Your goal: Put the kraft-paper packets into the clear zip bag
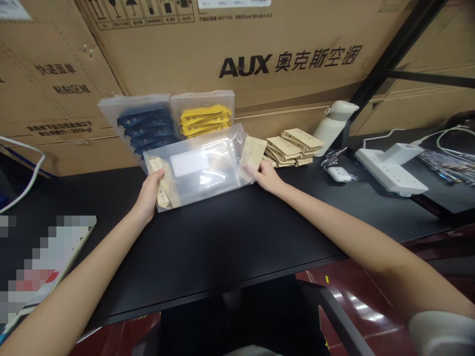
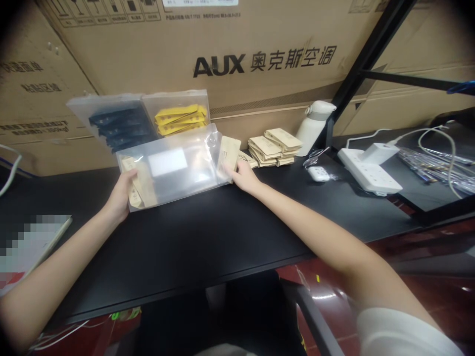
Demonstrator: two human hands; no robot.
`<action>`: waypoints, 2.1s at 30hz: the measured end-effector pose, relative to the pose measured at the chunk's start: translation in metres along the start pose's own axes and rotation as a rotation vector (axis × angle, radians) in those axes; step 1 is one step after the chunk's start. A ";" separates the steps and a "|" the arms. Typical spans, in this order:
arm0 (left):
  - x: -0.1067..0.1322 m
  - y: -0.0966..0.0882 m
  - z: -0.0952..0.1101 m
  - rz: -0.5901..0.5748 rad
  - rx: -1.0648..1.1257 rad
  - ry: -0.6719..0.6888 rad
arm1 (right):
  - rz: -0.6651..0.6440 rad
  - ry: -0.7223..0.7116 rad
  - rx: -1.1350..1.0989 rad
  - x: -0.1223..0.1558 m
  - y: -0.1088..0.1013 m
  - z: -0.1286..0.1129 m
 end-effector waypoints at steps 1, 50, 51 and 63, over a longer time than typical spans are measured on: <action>0.000 0.000 0.000 0.002 0.005 -0.004 | 0.002 0.003 0.004 0.000 0.000 0.000; -0.002 0.000 -0.001 -0.044 0.009 -0.001 | 0.003 0.019 0.036 -0.001 -0.002 0.000; -0.002 -0.001 -0.001 -0.047 0.004 0.000 | 0.003 0.019 0.036 -0.001 -0.001 0.000; -0.005 -0.003 -0.003 -0.059 -0.033 0.027 | 0.002 0.036 0.049 -0.001 -0.001 -0.003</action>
Point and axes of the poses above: each hand's wrist, its own x-axis away from the middle knuckle, its own y-axis out of the palm, z = x × y, the point moved 1 cm from there along -x, towards the middle knuckle, and after that the axes turned 11 degrees about -y, right-handed, at the moved point
